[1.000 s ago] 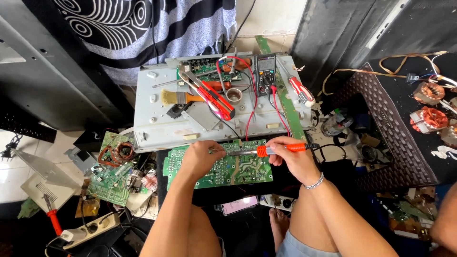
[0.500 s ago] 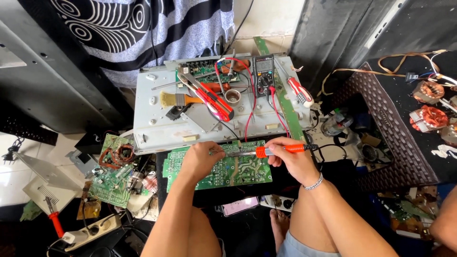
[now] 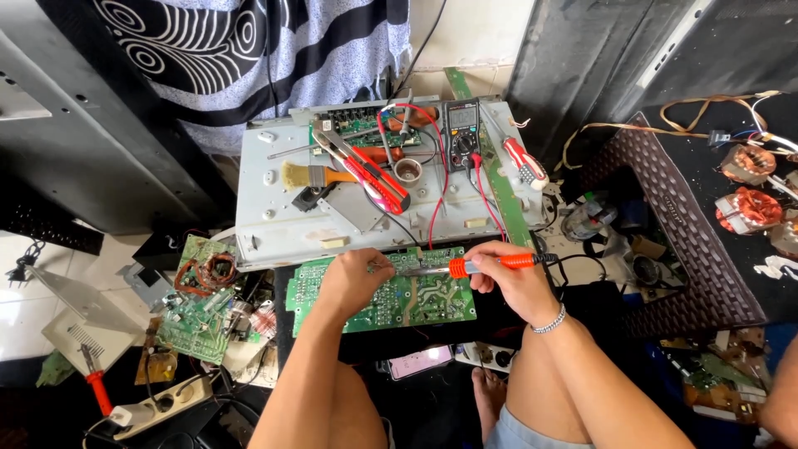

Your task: Soldering and testing electronic components on a television circuit board during a repair process.

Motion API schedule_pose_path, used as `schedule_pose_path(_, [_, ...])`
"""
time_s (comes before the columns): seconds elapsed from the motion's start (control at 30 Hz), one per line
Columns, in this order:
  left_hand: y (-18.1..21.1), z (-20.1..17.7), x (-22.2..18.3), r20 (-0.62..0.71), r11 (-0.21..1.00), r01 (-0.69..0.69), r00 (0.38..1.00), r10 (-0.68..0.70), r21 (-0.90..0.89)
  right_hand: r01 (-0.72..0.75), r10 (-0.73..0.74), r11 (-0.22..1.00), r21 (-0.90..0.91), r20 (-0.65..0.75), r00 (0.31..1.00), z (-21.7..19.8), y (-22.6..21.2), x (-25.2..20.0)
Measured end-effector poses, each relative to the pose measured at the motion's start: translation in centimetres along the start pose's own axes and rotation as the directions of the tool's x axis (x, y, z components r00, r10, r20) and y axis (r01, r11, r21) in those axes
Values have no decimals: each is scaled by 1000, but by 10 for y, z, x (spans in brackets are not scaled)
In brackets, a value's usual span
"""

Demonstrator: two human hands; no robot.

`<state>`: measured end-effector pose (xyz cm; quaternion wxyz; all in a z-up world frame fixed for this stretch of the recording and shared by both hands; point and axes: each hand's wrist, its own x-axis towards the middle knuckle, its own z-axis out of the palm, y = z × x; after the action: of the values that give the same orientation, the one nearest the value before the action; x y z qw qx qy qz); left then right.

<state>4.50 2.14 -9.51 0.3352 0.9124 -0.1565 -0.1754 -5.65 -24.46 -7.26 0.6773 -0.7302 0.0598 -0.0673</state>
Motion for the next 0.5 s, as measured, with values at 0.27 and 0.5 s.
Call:
schedule_pose_path(0.27, [1, 1, 1, 3, 1000, 9, 1000, -9, 14, -4, 4, 1000, 1, 0, 1000, 1, 0, 0])
schedule_pose_path(0.5, [-2, 4, 3, 3, 999, 13, 1000, -13, 29, -4, 4, 1000, -7, 5, 1000, 1, 2, 1])
